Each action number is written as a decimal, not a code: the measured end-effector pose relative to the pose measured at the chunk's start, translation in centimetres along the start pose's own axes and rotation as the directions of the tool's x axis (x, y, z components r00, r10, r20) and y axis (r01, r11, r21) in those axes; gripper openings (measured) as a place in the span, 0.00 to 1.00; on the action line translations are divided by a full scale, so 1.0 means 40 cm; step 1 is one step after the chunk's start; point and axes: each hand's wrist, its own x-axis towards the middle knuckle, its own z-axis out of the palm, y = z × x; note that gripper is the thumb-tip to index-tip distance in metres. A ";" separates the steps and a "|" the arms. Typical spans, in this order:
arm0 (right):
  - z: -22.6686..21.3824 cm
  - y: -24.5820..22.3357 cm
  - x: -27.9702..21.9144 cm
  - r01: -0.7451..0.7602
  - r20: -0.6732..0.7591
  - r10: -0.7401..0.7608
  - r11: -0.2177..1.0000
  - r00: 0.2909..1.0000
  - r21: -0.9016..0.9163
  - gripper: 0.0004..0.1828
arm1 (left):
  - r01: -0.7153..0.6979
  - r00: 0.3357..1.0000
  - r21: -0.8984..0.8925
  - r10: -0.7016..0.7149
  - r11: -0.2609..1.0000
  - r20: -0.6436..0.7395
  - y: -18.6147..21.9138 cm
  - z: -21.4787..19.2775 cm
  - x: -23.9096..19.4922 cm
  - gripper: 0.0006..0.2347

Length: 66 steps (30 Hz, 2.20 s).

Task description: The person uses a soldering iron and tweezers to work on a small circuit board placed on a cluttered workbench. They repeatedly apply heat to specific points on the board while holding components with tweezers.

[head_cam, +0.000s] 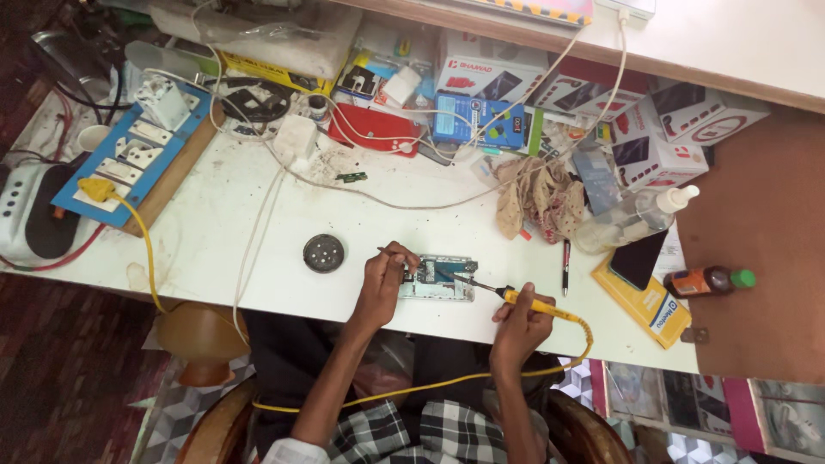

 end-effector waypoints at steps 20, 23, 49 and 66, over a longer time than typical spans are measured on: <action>0.016 0.049 0.052 0.026 -0.021 -0.022 0.976 1.000 0.217 0.13 | -0.025 0.999 -0.071 0.027 0.997 0.026 -0.025 -0.008 0.023 0.19; 0.013 0.061 0.053 0.013 -0.032 -0.005 0.974 0.999 0.224 0.13 | 0.026 1.000 -0.052 -0.025 0.998 0.009 -0.018 -0.008 0.021 0.18; 0.019 0.022 0.041 0.045 -0.023 -0.042 0.991 0.999 0.125 0.12 | -0.035 0.999 -0.005 0.035 0.999 -0.025 -0.020 0.011 0.010 0.22; 0.016 0.030 0.038 0.064 0.000 -0.065 0.992 0.998 0.112 0.11 | -0.112 0.984 0.044 0.104 0.993 0.147 0.023 0.008 0.017 0.16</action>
